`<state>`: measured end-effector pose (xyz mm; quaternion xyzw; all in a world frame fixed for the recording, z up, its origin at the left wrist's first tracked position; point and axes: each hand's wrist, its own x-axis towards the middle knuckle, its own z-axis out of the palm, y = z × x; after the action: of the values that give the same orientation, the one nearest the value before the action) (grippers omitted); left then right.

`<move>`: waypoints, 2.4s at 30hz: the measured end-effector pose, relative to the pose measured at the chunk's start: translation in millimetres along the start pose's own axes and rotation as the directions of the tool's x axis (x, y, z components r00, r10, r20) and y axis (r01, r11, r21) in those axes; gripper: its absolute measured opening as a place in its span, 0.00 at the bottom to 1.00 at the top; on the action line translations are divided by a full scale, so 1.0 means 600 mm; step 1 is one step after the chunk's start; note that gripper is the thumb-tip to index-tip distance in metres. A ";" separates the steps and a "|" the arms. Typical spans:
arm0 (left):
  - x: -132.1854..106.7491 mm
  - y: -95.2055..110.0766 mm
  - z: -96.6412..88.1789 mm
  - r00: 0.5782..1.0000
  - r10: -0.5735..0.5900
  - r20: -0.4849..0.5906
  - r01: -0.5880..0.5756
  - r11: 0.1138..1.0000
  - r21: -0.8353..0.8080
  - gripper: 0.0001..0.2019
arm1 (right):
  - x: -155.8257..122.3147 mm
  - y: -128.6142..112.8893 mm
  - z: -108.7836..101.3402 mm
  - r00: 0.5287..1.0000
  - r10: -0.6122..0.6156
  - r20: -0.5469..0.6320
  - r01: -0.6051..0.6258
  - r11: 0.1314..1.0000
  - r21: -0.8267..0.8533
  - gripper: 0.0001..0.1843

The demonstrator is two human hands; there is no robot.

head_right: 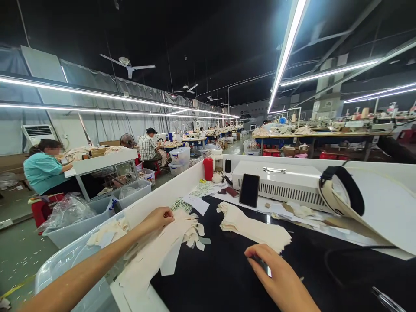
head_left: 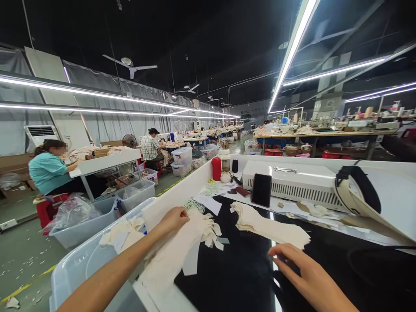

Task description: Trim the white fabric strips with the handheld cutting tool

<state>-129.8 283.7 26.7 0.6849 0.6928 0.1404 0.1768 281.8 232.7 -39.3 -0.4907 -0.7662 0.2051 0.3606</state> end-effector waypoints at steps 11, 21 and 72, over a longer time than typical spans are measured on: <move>-0.058 0.041 -0.017 0.968 0.185 -0.170 -0.219 0.952 -0.214 0.09 | -0.042 -0.113 0.060 0.963 0.156 0.222 -0.233 0.894 0.382 0.15; -0.203 0.195 0.056 0.866 0.497 0.063 -0.426 0.796 -0.431 0.07 | -0.069 -0.221 0.102 0.831 0.386 0.401 -0.487 0.154 0.860 0.29; -0.194 0.218 0.076 0.845 0.338 0.415 0.097 0.666 -0.740 0.24 | -0.130 -0.181 0.056 0.862 0.216 0.458 -0.478 0.647 0.594 0.26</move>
<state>7.6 168.4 48.8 0.6116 0.4522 0.2289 0.6075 211.1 116.6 -15.9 -0.4159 -0.5736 0.6242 0.3292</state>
